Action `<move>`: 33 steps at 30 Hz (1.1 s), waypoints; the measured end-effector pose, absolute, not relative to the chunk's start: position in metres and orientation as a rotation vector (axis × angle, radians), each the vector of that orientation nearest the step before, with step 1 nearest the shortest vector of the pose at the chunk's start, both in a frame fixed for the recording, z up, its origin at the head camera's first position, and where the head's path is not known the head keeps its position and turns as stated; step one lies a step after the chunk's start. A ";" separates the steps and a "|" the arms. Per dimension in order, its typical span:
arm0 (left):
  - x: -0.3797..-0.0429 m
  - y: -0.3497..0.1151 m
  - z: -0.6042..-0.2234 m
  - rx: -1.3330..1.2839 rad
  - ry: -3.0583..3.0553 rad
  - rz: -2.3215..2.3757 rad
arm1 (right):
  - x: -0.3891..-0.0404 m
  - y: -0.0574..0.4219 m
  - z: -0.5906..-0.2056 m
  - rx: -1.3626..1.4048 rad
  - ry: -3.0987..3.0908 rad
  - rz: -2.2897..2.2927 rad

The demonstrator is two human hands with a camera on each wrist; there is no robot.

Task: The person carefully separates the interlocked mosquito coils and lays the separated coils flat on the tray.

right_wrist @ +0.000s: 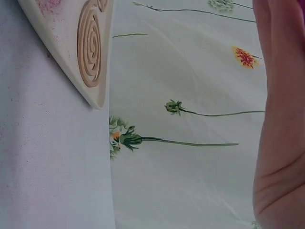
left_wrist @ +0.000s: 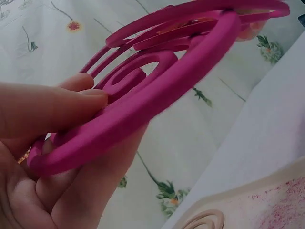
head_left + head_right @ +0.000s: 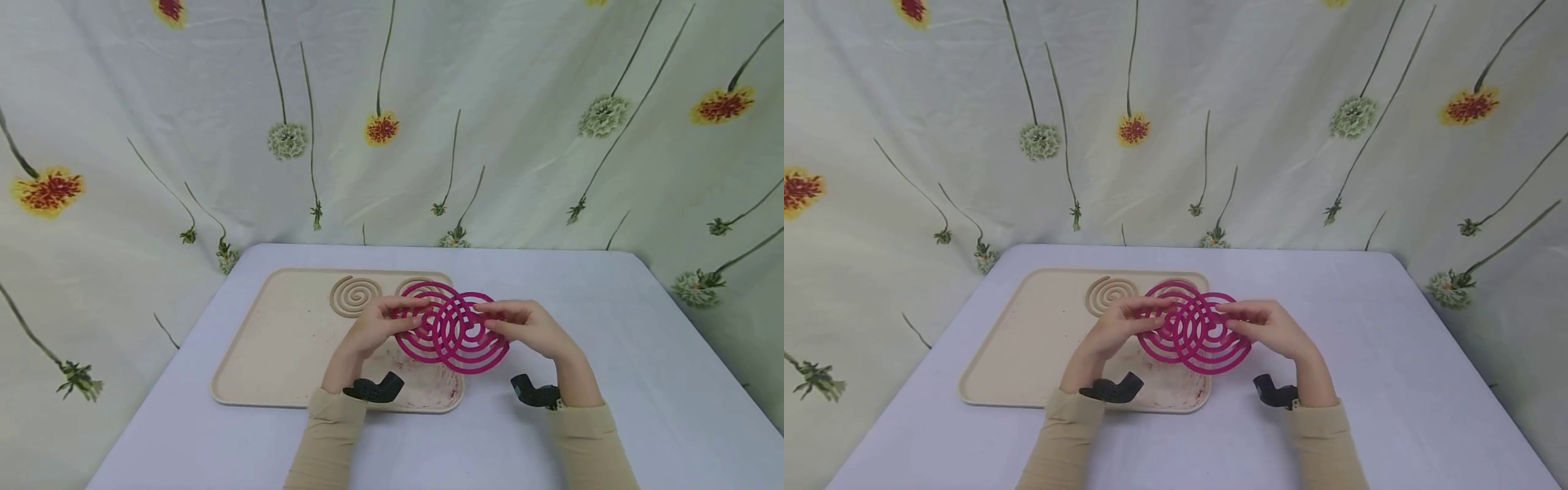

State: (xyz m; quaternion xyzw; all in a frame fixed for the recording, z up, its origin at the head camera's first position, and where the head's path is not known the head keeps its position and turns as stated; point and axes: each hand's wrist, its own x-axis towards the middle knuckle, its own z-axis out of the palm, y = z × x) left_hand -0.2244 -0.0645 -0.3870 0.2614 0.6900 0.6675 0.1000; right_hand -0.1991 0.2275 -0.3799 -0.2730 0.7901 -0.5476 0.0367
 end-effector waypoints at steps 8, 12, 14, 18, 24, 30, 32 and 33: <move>-0.222 -0.064 -0.384 0.708 2.068 2.013 | -0.200 0.225 -0.380 -0.755 2.454 -1.696; -0.222 -0.059 -0.384 0.593 2.008 2.192 | -0.201 0.214 -0.381 -0.670 2.499 -1.873; -0.222 -0.056 -0.385 0.540 1.969 2.287 | -0.201 0.208 -0.381 -0.619 2.503 -1.977; -0.221 -0.051 -0.384 0.481 1.996 2.417 | -0.200 0.196 -0.380 -0.489 2.470 -2.184; -0.221 -0.046 -0.385 0.597 2.034 2.477 | -0.201 0.182 -0.384 -0.308 2.396 -2.465; -0.223 -0.049 -0.387 0.818 1.918 2.364 | -0.202 0.173 -0.387 -0.099 2.304 -2.704; -0.222 -0.052 -0.387 0.834 1.915 2.334 | -0.201 0.174 -0.386 -0.102 2.333 -2.666; -0.223 -0.054 -0.387 0.830 1.924 2.322 | -0.201 0.176 -0.386 -0.121 2.347 -2.626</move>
